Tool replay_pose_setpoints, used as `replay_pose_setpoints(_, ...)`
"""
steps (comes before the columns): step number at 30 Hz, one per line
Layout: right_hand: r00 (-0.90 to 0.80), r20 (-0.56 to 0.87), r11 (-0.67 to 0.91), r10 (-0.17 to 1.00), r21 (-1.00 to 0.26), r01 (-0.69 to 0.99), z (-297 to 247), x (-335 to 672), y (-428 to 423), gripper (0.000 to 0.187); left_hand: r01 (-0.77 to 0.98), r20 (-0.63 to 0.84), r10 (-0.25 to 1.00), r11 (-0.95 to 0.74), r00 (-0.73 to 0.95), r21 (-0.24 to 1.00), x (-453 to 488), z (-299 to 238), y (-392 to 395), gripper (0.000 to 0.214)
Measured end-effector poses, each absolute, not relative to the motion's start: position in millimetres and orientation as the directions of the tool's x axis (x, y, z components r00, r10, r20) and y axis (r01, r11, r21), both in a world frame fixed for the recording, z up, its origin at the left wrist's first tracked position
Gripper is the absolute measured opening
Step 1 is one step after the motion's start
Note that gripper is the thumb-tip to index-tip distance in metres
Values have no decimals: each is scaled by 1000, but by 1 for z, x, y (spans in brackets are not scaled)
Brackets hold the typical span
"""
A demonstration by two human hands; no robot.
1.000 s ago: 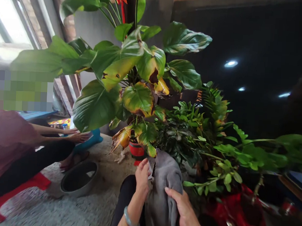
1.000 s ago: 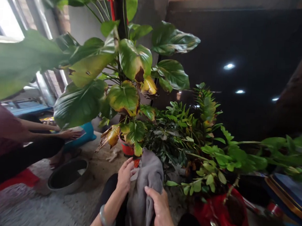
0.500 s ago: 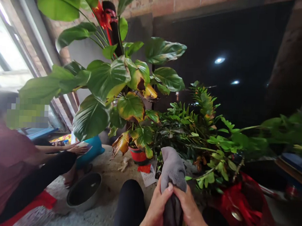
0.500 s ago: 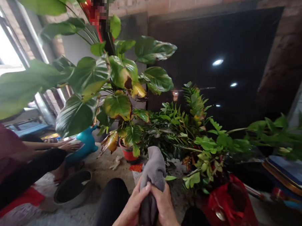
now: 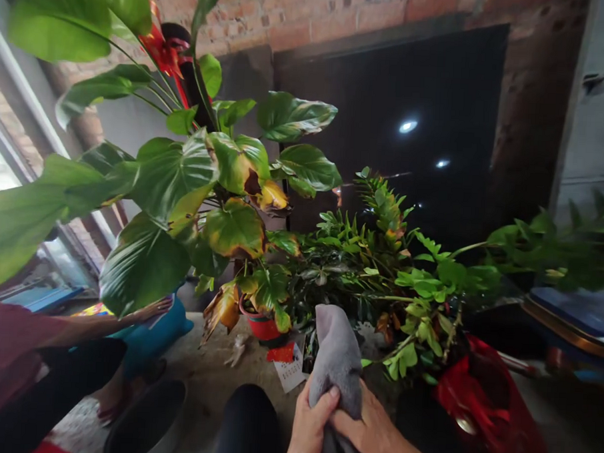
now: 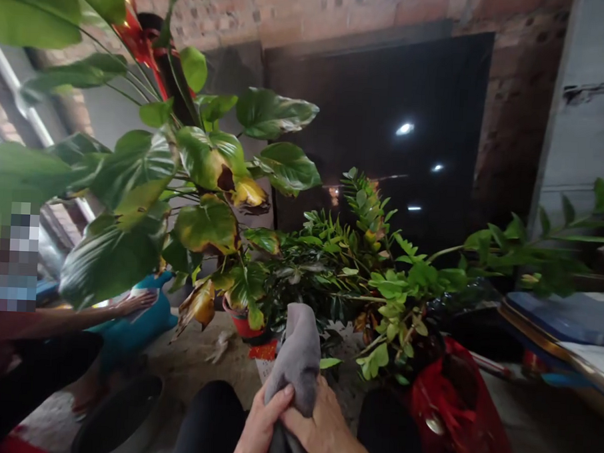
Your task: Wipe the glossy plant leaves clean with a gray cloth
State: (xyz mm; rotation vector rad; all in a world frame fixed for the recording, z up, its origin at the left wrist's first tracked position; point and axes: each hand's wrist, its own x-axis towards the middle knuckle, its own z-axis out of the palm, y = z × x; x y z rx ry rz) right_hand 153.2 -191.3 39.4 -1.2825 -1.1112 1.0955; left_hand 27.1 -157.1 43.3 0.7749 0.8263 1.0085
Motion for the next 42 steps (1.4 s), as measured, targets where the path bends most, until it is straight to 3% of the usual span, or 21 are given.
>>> replay_pose_setpoints(2,63,4,6,998,-999,-33,39,171,-184,58,-359,-217,936,311,277,880,25,41,-150,54)
replay_pose_setpoints(3,111,-6,2,994,-997,-74,39,181,-177,61,-344,-212,940,299,269,890,22,40,-147,54)
replay_pose_setpoints(6,492,-163,-24,855,-961,-277,37,212,-142,58,-295,-181,951,253,249,921,12,39,-140,51)
replay_pose_setpoints(8,598,-267,-6,756,-916,-401,36,227,-117,56,-261,-146,951,219,273,940,7,35,-139,48)
replay_pose_setpoints(16,475,-314,65,822,-777,-627,34,223,-86,36,-151,-144,909,217,390,964,2,16,-140,65)
replay_pose_setpoints(23,466,-272,148,842,-715,-684,38,228,-86,38,-24,-149,880,179,450,984,0,71,-131,66)
replay_pose_setpoints(26,464,-254,160,848,-713,-683,40,229,-88,37,83,-114,907,88,406,993,4,119,-112,62)
replay_pose_setpoints(30,440,-232,152,868,-719,-679,42,227,-92,35,-63,121,968,-110,220,992,24,172,-75,58)
replay_pose_setpoints(33,423,-226,140,878,-722,-677,41,226,-95,35,-103,152,971,-135,186,986,43,169,-57,53)
replay_pose_setpoints(36,415,-215,136,884,-731,-669,37,230,-96,34,71,-2,953,-20,301,997,46,139,-62,45)
replay_pose_setpoints(39,402,-188,133,896,-750,-648,31,236,-96,31,281,-153,828,-5,539,960,29,125,-79,41)
replay_pose_setpoints(42,378,-148,136,914,-766,-629,27,239,-96,29,304,-97,757,-138,647,943,14,143,-87,48)
